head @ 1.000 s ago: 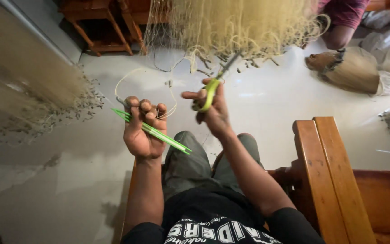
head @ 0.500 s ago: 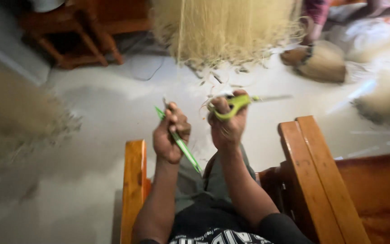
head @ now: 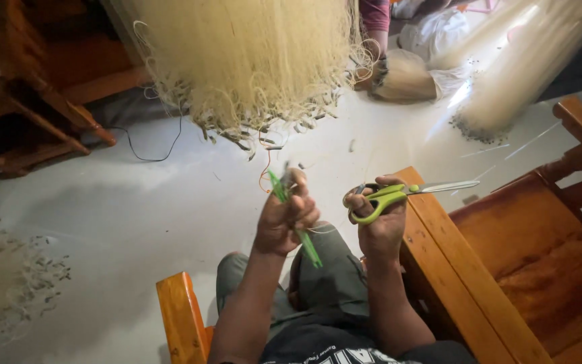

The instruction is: Repairing or assembling a fishing net by threading line and tying knots using a plastic shuttle

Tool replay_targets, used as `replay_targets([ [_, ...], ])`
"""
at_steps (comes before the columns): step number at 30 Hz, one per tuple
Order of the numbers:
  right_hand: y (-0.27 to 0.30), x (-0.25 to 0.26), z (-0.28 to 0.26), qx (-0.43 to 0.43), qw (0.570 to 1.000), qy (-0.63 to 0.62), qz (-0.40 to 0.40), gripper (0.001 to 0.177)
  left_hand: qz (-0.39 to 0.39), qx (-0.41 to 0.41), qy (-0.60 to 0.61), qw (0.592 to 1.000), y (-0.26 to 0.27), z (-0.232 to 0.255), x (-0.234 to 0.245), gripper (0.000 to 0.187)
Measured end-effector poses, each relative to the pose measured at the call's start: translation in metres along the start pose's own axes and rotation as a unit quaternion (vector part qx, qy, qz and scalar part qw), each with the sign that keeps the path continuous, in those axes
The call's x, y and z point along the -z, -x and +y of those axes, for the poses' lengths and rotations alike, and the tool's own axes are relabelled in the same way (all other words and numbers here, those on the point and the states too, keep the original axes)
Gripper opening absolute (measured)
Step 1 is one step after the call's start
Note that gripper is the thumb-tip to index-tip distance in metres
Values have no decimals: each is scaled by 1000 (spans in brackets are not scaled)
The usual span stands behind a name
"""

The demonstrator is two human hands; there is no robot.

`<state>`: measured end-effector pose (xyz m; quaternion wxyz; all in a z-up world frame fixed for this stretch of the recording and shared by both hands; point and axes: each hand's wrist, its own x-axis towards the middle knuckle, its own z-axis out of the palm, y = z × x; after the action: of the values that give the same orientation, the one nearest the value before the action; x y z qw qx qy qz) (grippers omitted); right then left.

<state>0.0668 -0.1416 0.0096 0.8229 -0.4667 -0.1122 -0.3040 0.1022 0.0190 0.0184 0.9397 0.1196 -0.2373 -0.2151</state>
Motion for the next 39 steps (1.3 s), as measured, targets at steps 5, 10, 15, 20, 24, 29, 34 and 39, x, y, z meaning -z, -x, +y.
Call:
replay_targets([
  [5, 7, -2, 25, -3, 1000, 0, 14, 56, 2, 46, 49, 998, 18, 15, -2, 68],
  [10, 14, -20, 38, -41, 999, 5, -14, 55, 21, 6, 3, 1000, 41, 15, 12, 66],
  [15, 12, -36, 44, -61, 998, -20, -21, 54, 151, -162, -126, 967, 45, 42, 25, 17],
  [20, 12, -49, 40, -78, 995, -12, -57, 55, 231, -252, -178, 923, 42, 57, 11, 12],
  [24, 22, -54, 49, -100, 991, -17, -93, 54, 234, -276, -136, 922, 42, 65, 2, 24],
  [29, 29, -57, 59, -129, 987, -24, -96, 53, 245, -281, -100, 923, 53, 68, 6, 23],
  [34, 26, -60, 51, -121, 986, -12, -116, 51, 254, -283, -110, 918, 59, 61, 4, 20],
  [39, 25, -59, 38, -85, 975, 75, -191, 50, 156, -295, -40, 942, 60, 68, -15, 31],
])
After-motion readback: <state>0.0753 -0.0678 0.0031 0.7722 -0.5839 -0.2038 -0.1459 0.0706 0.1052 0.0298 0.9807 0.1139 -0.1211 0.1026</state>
